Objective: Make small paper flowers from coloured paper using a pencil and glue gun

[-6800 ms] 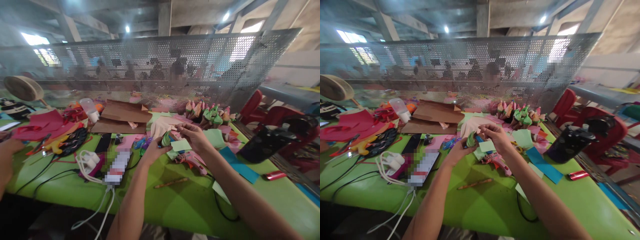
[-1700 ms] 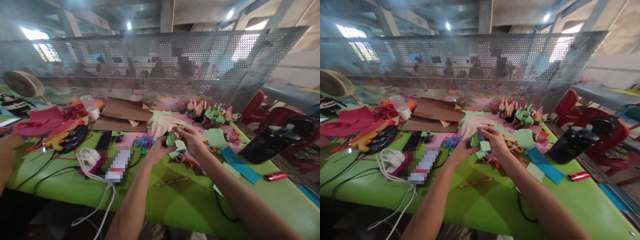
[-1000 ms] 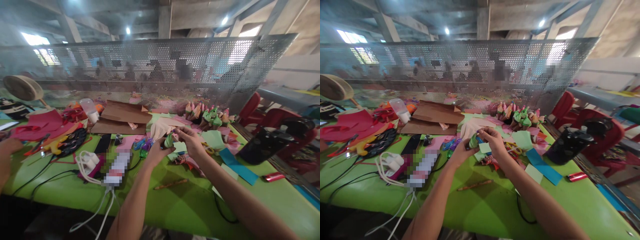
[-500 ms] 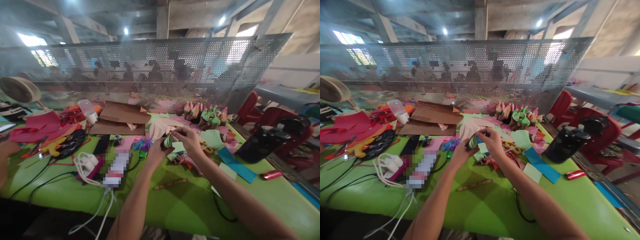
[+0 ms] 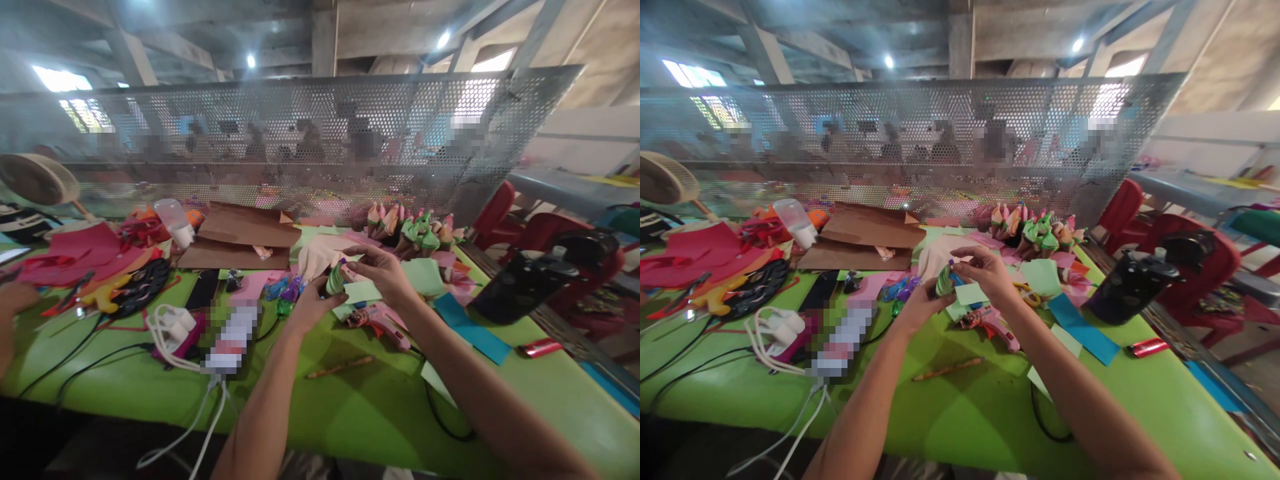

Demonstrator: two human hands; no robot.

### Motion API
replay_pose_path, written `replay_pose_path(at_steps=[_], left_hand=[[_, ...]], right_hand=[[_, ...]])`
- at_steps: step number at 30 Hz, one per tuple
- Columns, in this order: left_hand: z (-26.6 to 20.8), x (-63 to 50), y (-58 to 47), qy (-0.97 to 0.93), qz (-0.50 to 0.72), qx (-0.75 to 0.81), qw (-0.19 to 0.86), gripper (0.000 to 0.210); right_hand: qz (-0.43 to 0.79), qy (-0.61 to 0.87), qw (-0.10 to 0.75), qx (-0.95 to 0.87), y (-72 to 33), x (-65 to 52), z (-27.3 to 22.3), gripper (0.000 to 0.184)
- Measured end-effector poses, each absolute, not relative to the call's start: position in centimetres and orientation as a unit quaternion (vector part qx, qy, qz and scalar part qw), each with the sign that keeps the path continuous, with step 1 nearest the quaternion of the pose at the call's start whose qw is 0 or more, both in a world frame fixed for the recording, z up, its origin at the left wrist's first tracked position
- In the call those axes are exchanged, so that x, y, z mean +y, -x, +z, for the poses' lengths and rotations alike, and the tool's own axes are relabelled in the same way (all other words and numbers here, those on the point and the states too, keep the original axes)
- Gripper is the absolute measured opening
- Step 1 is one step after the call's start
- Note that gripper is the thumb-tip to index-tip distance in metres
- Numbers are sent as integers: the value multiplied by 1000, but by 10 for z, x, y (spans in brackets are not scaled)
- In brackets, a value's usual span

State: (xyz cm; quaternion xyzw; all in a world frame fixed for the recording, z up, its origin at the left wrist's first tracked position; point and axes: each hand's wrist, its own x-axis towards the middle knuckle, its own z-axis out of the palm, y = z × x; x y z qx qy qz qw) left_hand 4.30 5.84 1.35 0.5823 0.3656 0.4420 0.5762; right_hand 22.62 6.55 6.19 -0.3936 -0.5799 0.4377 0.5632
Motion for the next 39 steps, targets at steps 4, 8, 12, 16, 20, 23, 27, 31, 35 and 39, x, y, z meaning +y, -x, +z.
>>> replay_pose_path(at_steps=[4, 8, 12, 16, 20, 23, 27, 31, 35, 39], left_hand=[[15, 56, -43, -581, 426, 342, 603, 65], [15, 56, -43, -588, 425, 326, 606, 69], [14, 57, -43, -596, 424, 321, 602, 69], [14, 57, -42, -592, 424, 333, 600, 69], [14, 57, -42, -581, 434, 343, 597, 68], [15, 56, -43, -570, 427, 340, 614, 69], [17, 54, -44, -560, 423, 330, 631, 71], [16, 54, -44, -565, 426, 335, 622, 69], [15, 56, -44, -591, 445, 372, 560, 62], [14, 57, -45, -633, 432, 444, 464, 51]], right_hand=[[472, 375, 552, -576, -225, 64, 61, 45], [468, 358, 559, -584, -223, 65, 60, 42], [442, 358, 561, -601, -222, 68, 59, 40], [426, 367, 552, -616, -224, 67, 60, 40], [436, 391, 530, -613, -225, 64, 61, 49], [429, 398, 536, -609, -224, 65, 61, 45], [414, 381, 560, -608, -220, 66, 60, 43], [420, 389, 552, -607, -219, 66, 60, 45], [424, 429, 541, -586, -219, 64, 59, 53], [419, 456, 564, -546, -216, 63, 59, 50]])
